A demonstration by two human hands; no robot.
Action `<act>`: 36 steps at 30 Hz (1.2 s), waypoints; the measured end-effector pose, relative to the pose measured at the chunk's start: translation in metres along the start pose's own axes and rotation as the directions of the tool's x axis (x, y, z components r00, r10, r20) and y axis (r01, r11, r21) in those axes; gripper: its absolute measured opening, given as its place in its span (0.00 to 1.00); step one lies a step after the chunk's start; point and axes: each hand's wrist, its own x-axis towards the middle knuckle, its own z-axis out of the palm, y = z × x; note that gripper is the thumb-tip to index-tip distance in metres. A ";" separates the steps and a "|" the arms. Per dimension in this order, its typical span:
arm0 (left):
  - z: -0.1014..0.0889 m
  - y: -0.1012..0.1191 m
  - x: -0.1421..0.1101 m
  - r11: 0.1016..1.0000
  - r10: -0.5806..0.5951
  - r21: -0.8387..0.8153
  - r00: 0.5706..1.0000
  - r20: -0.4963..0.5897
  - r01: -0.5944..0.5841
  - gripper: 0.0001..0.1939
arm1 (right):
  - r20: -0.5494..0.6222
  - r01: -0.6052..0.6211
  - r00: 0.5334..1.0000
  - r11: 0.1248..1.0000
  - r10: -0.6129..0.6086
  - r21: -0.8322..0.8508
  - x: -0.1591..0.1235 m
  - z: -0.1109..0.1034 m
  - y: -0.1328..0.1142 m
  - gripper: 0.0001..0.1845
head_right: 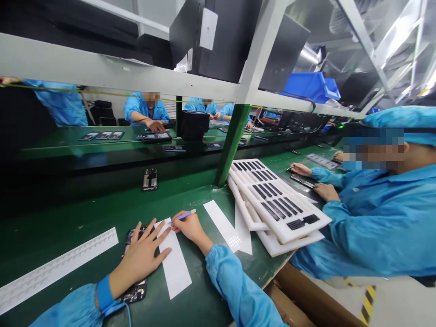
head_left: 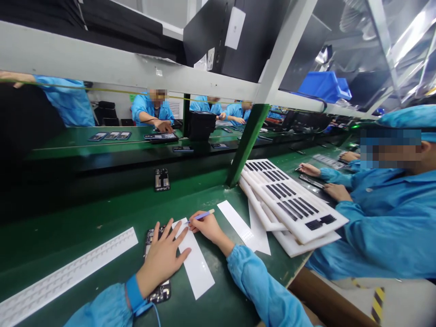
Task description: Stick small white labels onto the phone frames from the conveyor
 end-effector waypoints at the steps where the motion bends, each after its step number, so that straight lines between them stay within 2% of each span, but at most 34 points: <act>1: 0.000 0.000 0.000 1.000 0.003 -0.005 1.000 -0.006 -0.003 0.29 | 0.005 -0.004 1.000 1.000 0.004 0.004 0.000 0.000 -0.001 0.08; 10: 0.005 0.000 0.000 0.999 -0.028 -0.026 1.000 0.012 0.028 0.29 | -0.011 -0.036 0.999 0.995 0.037 0.097 -0.002 0.000 -0.003 0.14; 13: 0.001 0.004 0.002 0.999 -0.039 -0.029 0.999 0.018 0.040 0.28 | -0.030 -0.054 0.998 0.990 0.058 0.131 -0.002 -0.001 -0.004 0.17; 16: -0.013 0.004 0.000 0.998 -0.056 -0.016 0.996 -0.065 0.055 0.30 | -0.051 -0.053 0.997 0.988 0.062 0.147 -0.003 -0.003 -0.006 0.21; 19: -0.029 -0.007 -0.015 0.995 -0.098 0.007 0.979 -0.180 0.101 0.30 | -0.095 -0.031 0.994 0.987 0.046 0.156 -0.005 -0.001 -0.009 0.25; 22: -0.033 -0.028 -0.045 0.990 -0.137 0.010 0.964 -0.226 0.143 0.26 | -0.112 -0.003 0.993 0.985 0.023 0.175 -0.007 0.017 -0.013 0.26; 26: -0.025 -0.049 -0.082 0.980 -0.197 -0.003 0.957 -0.215 0.201 0.25 | 0.002 -0.028 1.000 0.982 0.028 0.187 -0.011 0.066 -0.016 0.22; 29: -0.023 -0.053 -0.094 0.983 -0.186 -0.036 0.967 -0.175 0.182 0.25 | 0.044 -0.032 0.999 0.987 0.025 0.156 -0.014 0.097 -0.013 0.18; 32: -0.025 -0.052 -0.098 0.989 -0.145 -0.040 0.977 -0.153 0.141 0.24 | 0.021 -0.042 0.999 0.986 0.039 0.159 -0.016 0.108 -0.007 0.17; 36: -0.024 -0.052 -0.096 0.993 -0.118 -0.020 0.981 -0.156 0.116 0.25 | 0.026 -0.064 0.998 0.987 0.061 0.146 -0.019 0.103 -0.002 0.15</act>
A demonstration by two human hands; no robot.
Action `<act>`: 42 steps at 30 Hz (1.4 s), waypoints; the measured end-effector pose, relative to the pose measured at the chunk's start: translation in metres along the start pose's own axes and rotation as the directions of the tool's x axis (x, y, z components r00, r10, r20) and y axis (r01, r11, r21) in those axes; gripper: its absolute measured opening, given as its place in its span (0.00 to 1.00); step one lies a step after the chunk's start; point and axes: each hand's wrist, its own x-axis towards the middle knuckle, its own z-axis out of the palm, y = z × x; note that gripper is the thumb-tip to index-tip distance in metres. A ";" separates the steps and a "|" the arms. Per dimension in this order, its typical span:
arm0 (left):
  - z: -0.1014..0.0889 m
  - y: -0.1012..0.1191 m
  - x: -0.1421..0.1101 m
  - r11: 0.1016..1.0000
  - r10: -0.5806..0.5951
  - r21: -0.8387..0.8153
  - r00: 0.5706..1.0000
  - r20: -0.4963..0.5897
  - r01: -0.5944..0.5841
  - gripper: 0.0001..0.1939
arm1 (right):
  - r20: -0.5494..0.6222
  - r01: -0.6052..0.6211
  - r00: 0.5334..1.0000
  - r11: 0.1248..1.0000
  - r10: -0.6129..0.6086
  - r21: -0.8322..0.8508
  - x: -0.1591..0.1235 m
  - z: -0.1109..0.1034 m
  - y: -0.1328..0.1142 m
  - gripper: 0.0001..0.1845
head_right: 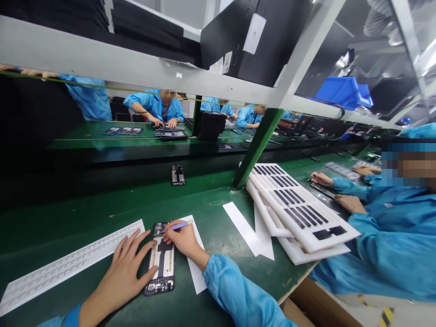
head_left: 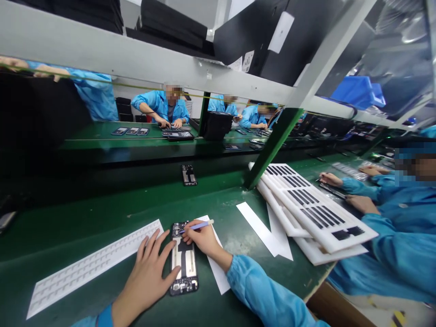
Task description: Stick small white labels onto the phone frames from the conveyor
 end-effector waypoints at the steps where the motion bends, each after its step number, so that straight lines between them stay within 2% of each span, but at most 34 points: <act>1: 0.001 0.000 0.000 1.000 0.001 -0.002 1.000 0.001 -0.001 0.25 | 0.006 0.000 1.000 1.000 0.000 -0.008 -0.001 -0.002 0.000 0.14; 13: 0.004 0.003 0.000 0.999 0.015 -0.036 1.000 -0.028 -0.016 0.23 | 0.014 0.002 1.000 0.999 -0.001 -0.045 -0.001 -0.004 0.001 0.13; 18: 0.004 0.002 0.002 0.999 -0.020 -0.035 1.000 -0.019 0.019 0.31 | 0.026 0.038 0.999 0.995 -0.036 -0.088 -0.001 -0.004 0.001 0.10; 22: 0.006 0.003 0.008 1.000 -0.005 0.031 1.000 -0.026 0.006 0.30 | 0.031 0.079 0.997 0.987 -0.075 -0.139 -0.002 -0.003 0.002 0.09; 26: 0.003 0.009 0.012 0.999 0.014 0.052 0.999 -0.050 -0.011 0.27 | -0.071 0.117 0.989 0.982 -0.129 -0.147 -0.001 -0.007 -0.004 0.17; 29: -0.011 0.013 0.003 1.000 -0.001 0.018 0.995 -0.101 0.002 0.30 | -0.155 0.179 0.969 0.979 -0.193 -0.099 0.000 -0.004 -0.017 0.25; 31: -0.024 0.010 -0.013 1.000 -0.012 -0.018 0.991 -0.131 0.010 0.28 | -0.091 0.155 0.983 0.985 -0.161 -0.071 -0.002 0.009 -0.027 0.29; 33: -0.037 -0.002 -0.034 0.998 -0.030 -0.061 0.988 -0.150 0.021 0.21 | 0.061 0.078 0.995 0.994 -0.074 -0.071 -0.005 0.033 -0.031 0.31; 36: -0.052 -0.036 -0.065 0.990 -0.133 -0.068 0.966 -0.221 0.121 0.13 | 0.268 0.001 0.963 0.994 0.028 -0.108 -0.007 0.082 -0.025 0.30; 39: -0.059 -0.074 -0.081 0.964 -0.246 0.024 0.925 -0.289 0.264 0.15 | 0.373 -0.019 0.924 0.986 0.079 -0.163 0.001 0.125 -0.010 0.26; 42: -0.058 -0.094 -0.084 0.955 -0.271 0.072 0.946 -0.180 0.287 0.20 | 0.401 -0.050 0.907 0.977 0.132 -0.208 0.012 0.144 0.005 0.22</act>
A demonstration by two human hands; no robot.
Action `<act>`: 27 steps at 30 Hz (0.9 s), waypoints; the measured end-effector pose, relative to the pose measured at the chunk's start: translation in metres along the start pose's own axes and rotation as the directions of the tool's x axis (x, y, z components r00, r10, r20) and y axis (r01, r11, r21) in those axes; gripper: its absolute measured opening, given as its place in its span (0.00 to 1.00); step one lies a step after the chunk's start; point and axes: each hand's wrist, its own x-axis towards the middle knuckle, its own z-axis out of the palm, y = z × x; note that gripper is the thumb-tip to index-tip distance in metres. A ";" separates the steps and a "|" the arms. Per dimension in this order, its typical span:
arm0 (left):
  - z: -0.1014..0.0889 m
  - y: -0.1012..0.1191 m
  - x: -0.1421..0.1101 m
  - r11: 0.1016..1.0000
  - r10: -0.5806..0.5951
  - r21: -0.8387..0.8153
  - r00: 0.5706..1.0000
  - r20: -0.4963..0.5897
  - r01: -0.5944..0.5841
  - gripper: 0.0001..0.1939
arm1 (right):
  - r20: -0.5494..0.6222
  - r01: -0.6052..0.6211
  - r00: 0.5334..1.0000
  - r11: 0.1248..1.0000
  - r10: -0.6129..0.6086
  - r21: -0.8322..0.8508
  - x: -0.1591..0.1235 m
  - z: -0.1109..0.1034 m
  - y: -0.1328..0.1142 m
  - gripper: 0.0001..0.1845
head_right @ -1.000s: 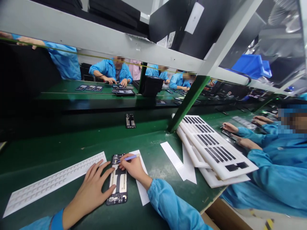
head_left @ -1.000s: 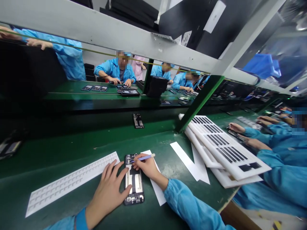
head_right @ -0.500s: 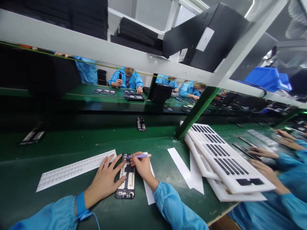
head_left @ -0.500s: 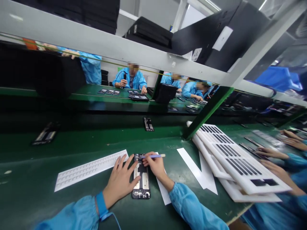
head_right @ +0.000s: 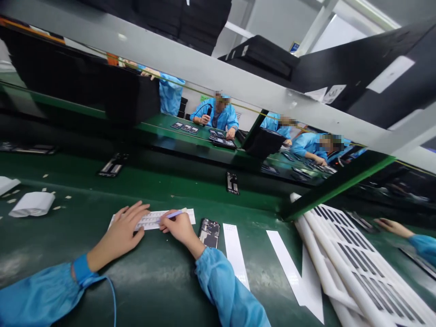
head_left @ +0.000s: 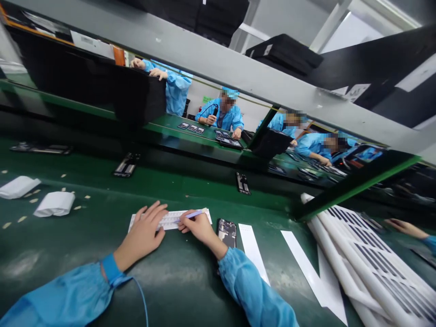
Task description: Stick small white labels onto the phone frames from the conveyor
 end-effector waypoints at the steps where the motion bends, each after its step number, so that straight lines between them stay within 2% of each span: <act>1: 0.002 -0.002 0.001 1.000 0.008 -0.004 0.999 0.044 -0.008 0.21 | -0.001 -0.011 1.000 1.000 0.011 -0.001 0.004 0.000 0.003 0.21; 4: 0.006 0.000 0.001 1.000 0.012 -0.023 0.995 0.098 -0.010 0.21 | -0.025 -0.026 0.999 1.000 0.026 0.009 0.007 -0.003 0.009 0.19; 8: 0.007 0.004 0.000 1.000 -0.002 -0.023 0.995 0.099 0.004 0.20 | -0.048 -0.030 0.998 0.999 0.030 0.012 0.003 -0.005 0.010 0.19; 15: 0.005 0.003 0.002 1.000 0.021 0.016 0.995 0.099 -0.023 0.20 | 0.004 -0.010 1.000 1.000 0.010 0.021 0.004 -0.005 0.010 0.21; 22: 0.004 0.001 0.002 0.998 0.048 0.047 0.994 0.094 -0.053 0.19 | 0.005 -0.003 1.000 0.996 0.002 0.093 0.003 -0.005 0.008 0.26; 27: 0.003 0.001 0.003 0.998 0.039 0.051 0.993 0.109 -0.045 0.19 | -0.018 -0.008 1.000 0.993 0.010 0.116 0.003 -0.005 0.008 0.24</act>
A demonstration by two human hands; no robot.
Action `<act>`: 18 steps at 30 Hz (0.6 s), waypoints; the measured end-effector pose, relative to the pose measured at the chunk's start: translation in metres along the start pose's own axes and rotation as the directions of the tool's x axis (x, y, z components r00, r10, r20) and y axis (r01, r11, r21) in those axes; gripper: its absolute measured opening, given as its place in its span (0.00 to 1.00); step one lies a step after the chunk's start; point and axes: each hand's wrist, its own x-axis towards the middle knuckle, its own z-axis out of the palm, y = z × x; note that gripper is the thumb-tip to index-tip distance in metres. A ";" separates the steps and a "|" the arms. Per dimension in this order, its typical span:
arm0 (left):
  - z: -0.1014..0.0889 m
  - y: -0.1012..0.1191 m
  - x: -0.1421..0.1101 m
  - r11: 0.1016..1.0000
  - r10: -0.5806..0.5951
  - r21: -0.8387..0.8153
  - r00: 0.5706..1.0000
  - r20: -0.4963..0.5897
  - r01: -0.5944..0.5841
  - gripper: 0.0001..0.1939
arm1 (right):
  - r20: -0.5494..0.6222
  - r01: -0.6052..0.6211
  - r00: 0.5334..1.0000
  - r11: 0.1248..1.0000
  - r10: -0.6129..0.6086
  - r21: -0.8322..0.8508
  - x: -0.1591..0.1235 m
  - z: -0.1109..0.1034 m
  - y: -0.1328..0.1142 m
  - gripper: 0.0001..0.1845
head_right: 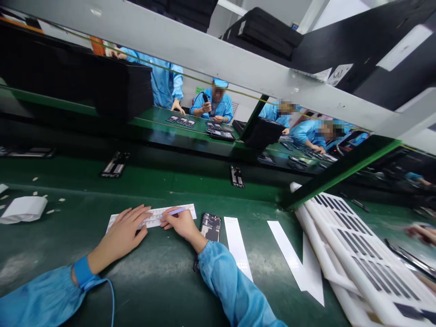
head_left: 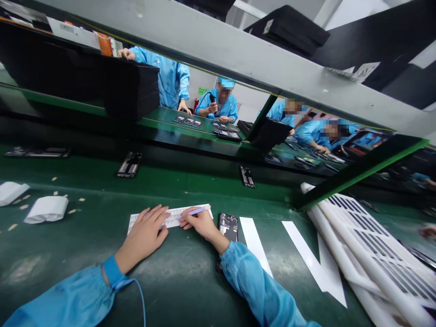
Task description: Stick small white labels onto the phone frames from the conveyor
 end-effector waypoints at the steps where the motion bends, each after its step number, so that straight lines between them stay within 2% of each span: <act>1: 0.000 0.000 0.000 1.000 -0.001 0.000 1.000 0.002 0.001 0.19 | 0.001 0.007 1.000 1.000 -0.007 -0.016 0.000 0.000 0.000 0.23; 6: 0.001 0.000 0.000 1.000 0.000 -0.006 1.000 0.003 0.000 0.19 | 0.048 0.040 0.998 0.995 -0.036 -0.089 0.000 -0.001 0.001 0.22; 10: 0.000 0.001 0.000 1.000 -0.010 -0.022 1.000 0.009 0.011 0.18 | 0.051 0.040 0.998 0.998 -0.037 -0.053 -0.002 -0.002 0.000 0.24; 15: -0.001 0.000 0.001 0.999 -0.015 -0.033 1.000 -0.004 0.015 0.18 | 0.017 0.024 1.000 1.000 -0.024 0.009 -0.001 -0.002 -0.002 0.27; 18: -0.001 -0.003 0.001 0.999 0.019 -0.031 0.999 -0.041 -0.020 0.17 | -0.056 0.071 0.996 0.997 -0.071 -0.001 -0.003 -0.007 -0.010 0.28</act>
